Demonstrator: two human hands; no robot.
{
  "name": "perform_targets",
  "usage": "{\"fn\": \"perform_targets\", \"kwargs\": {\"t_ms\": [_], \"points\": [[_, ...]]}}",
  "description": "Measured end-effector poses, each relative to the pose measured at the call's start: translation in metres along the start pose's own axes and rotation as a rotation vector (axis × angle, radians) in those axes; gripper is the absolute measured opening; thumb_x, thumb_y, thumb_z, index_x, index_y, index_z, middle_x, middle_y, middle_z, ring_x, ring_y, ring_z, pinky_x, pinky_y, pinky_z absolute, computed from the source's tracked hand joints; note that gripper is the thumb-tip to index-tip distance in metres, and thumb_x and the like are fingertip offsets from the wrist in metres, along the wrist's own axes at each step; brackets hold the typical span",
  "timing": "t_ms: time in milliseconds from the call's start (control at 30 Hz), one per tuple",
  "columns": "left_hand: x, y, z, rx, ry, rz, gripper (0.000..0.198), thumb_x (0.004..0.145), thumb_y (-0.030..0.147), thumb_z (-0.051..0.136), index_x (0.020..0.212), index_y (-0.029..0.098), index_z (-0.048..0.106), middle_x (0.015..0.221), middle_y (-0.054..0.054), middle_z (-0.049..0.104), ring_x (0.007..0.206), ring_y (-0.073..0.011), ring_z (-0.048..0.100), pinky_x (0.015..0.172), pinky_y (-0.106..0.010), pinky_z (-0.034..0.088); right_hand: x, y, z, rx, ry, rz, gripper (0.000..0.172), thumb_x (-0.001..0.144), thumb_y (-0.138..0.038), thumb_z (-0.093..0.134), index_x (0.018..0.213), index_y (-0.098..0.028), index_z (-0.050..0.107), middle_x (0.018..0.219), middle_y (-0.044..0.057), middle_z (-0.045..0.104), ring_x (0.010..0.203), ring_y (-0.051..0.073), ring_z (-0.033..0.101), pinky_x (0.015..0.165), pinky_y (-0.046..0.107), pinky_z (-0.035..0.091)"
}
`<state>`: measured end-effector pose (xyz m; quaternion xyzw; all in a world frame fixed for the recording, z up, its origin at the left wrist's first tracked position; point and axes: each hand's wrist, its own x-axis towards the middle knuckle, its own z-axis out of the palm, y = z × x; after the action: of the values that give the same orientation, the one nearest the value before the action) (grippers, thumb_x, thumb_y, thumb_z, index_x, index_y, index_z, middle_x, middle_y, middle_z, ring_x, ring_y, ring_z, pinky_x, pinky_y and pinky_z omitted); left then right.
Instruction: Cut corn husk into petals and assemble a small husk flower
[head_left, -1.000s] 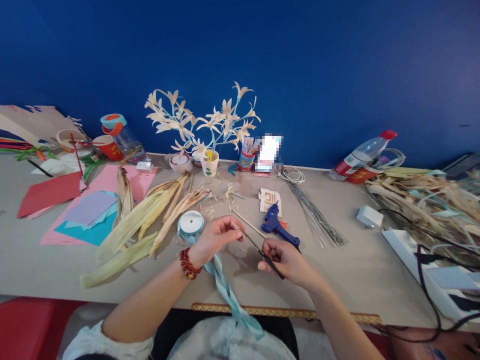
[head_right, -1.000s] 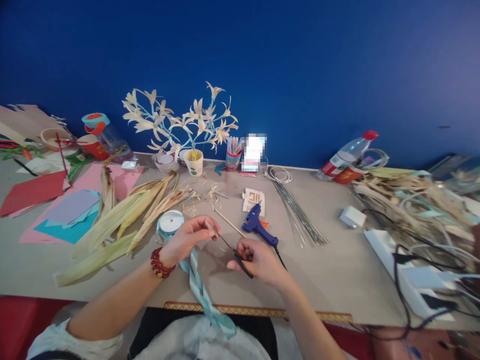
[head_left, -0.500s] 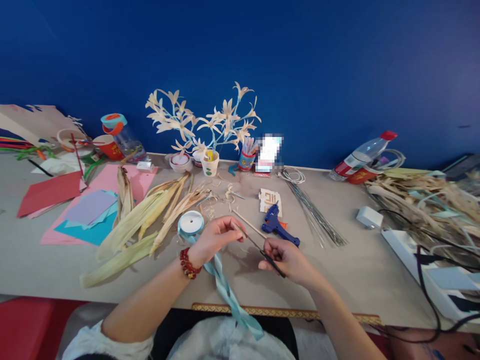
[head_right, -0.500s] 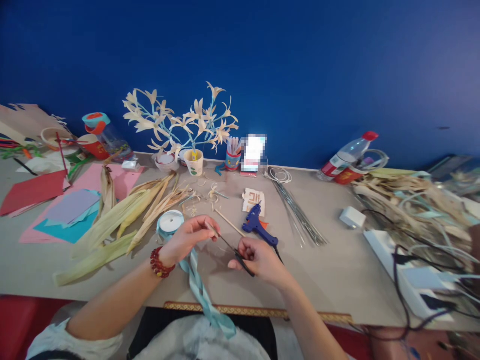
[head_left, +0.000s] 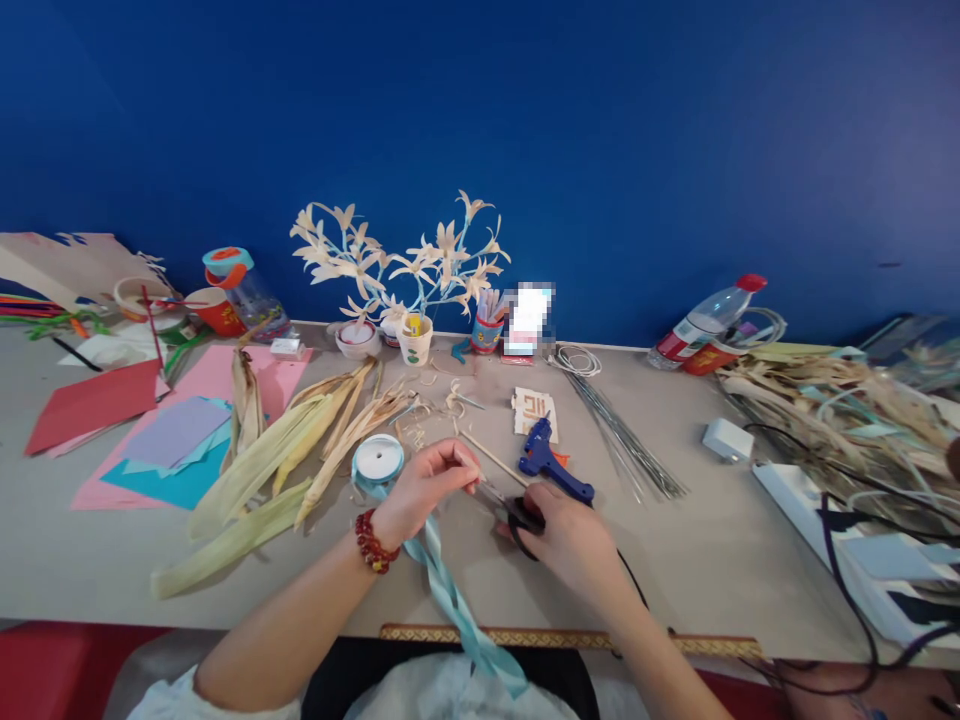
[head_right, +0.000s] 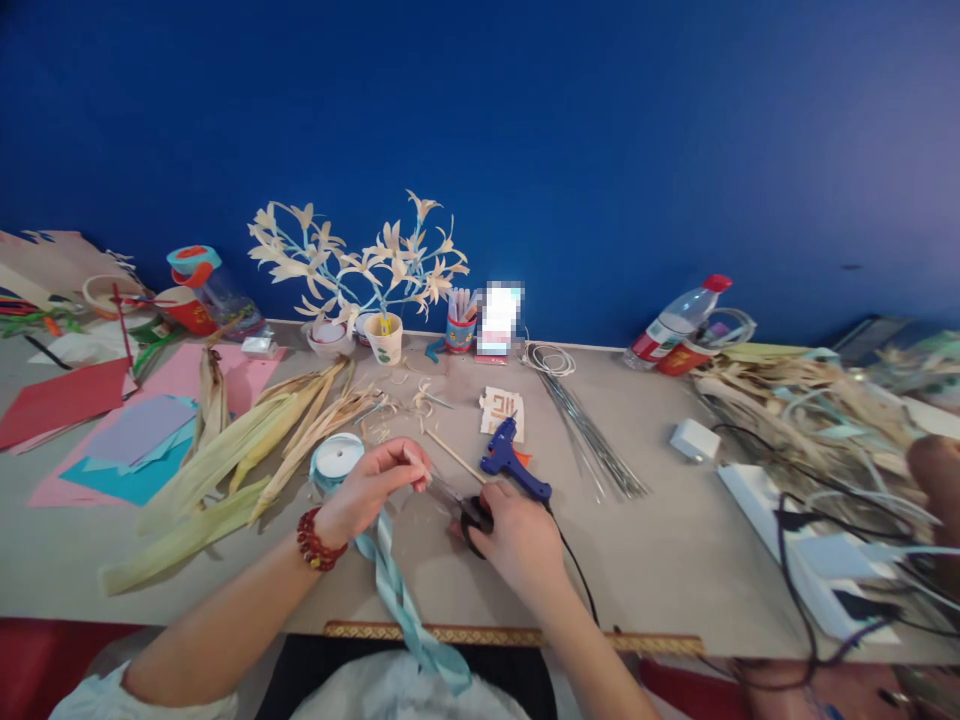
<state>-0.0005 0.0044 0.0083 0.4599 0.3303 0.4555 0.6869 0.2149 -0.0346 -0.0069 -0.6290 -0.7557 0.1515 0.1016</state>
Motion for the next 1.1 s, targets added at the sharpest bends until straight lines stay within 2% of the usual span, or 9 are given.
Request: {"fn": "perform_targets", "kwargs": {"t_ms": [100,233,300,433,600,733,867,967,1100], "points": [[0.0,0.0,0.001,0.011,0.001,0.005,0.014,0.078,0.024,0.067,0.072,0.015,0.058,0.076,-0.001,0.058,0.068,-0.0114,0.054,0.069,-0.025,0.042,0.002,-0.004,-0.004,-0.061,-0.073,-0.015,0.022,0.073,-0.036,0.071,0.078,-0.021,0.055,0.075,0.002,0.064,0.06,0.017,0.056,0.051,0.025,0.025],[-0.001,0.0,0.001,-0.019,0.021,-0.017,0.016,0.077,0.026,0.068,0.071,0.015,0.058,0.075,-0.001,0.058,0.066,-0.0108,0.053,0.068,-0.024,0.042,0.011,-0.005,-0.022,0.091,-0.266,-0.157,0.02,0.068,-0.029,0.075,0.078,-0.022,0.06,0.069,-0.001,0.064,0.061,0.016,0.057,0.052,0.024,0.03],[0.0,-0.001,0.001,-0.039,0.024,-0.038,0.015,0.076,0.026,0.068,0.071,0.015,0.058,0.075,-0.001,0.058,0.066,-0.0105,0.053,0.067,-0.023,0.043,0.017,-0.01,-0.032,0.165,-0.182,-0.235,0.018,0.075,-0.031,0.071,0.087,-0.022,0.062,0.075,0.0,0.066,0.061,0.015,0.057,0.053,0.024,0.034],[0.001,-0.003,-0.001,-0.106,0.026,-0.09,0.014,0.075,0.026,0.068,0.071,0.015,0.06,0.076,-0.001,0.057,0.068,-0.0111,0.054,0.066,-0.023,0.044,0.03,-0.029,-0.038,0.205,0.175,-0.496,0.016,0.091,-0.024,0.052,0.104,-0.021,0.061,0.101,0.009,0.068,0.079,0.018,0.063,0.069,0.028,0.046],[0.004,-0.006,-0.004,-0.186,0.04,-0.105,0.014,0.074,0.025,0.068,0.069,0.015,0.059,0.072,-0.001,0.055,0.066,-0.0112,0.052,0.064,-0.023,0.043,0.043,-0.04,-0.029,0.167,0.291,-0.707,0.019,0.093,-0.016,0.048,0.098,-0.023,0.065,0.099,0.008,0.071,0.091,0.02,0.063,0.079,0.031,0.048],[0.003,-0.007,-0.005,-0.142,0.047,-0.059,0.01,0.081,0.025,0.059,0.079,0.016,0.062,0.073,-0.001,0.054,0.067,-0.0129,0.052,0.066,-0.026,0.044,0.046,-0.039,-0.026,0.351,0.286,-0.651,0.013,0.091,-0.02,0.052,0.092,-0.022,0.065,0.092,0.008,0.07,0.083,0.02,0.063,0.076,0.031,0.049],[0.0,0.0,-0.003,0.235,0.142,0.191,0.019,0.082,0.022,0.058,0.101,0.019,0.062,0.092,-0.005,0.061,0.084,-0.0178,0.056,0.079,-0.029,0.045,0.049,-0.036,-0.019,0.695,0.194,-0.366,0.016,0.091,-0.032,0.054,0.085,-0.02,0.062,0.077,0.005,0.065,0.063,0.015,0.058,0.059,0.026,0.047],[-0.003,0.004,0.0,0.527,0.104,0.323,0.012,0.082,0.021,0.059,0.093,0.019,0.064,0.094,-0.006,0.062,0.089,-0.0201,0.057,0.082,-0.03,0.043,0.051,-0.034,-0.011,0.823,0.157,-0.244,0.021,0.09,-0.036,0.057,0.081,-0.019,0.062,0.071,0.003,0.062,0.056,0.013,0.054,0.052,0.024,0.043],[-0.002,0.001,0.002,0.716,0.138,0.382,0.005,0.084,0.019,0.056,0.084,0.019,0.061,0.084,-0.005,0.062,0.082,-0.019,0.057,0.076,-0.029,0.043,0.051,-0.035,-0.006,0.838,0.159,-0.246,0.018,0.09,-0.034,0.057,0.082,-0.018,0.063,0.073,0.003,0.063,0.059,0.013,0.055,0.055,0.024,0.044]]}}
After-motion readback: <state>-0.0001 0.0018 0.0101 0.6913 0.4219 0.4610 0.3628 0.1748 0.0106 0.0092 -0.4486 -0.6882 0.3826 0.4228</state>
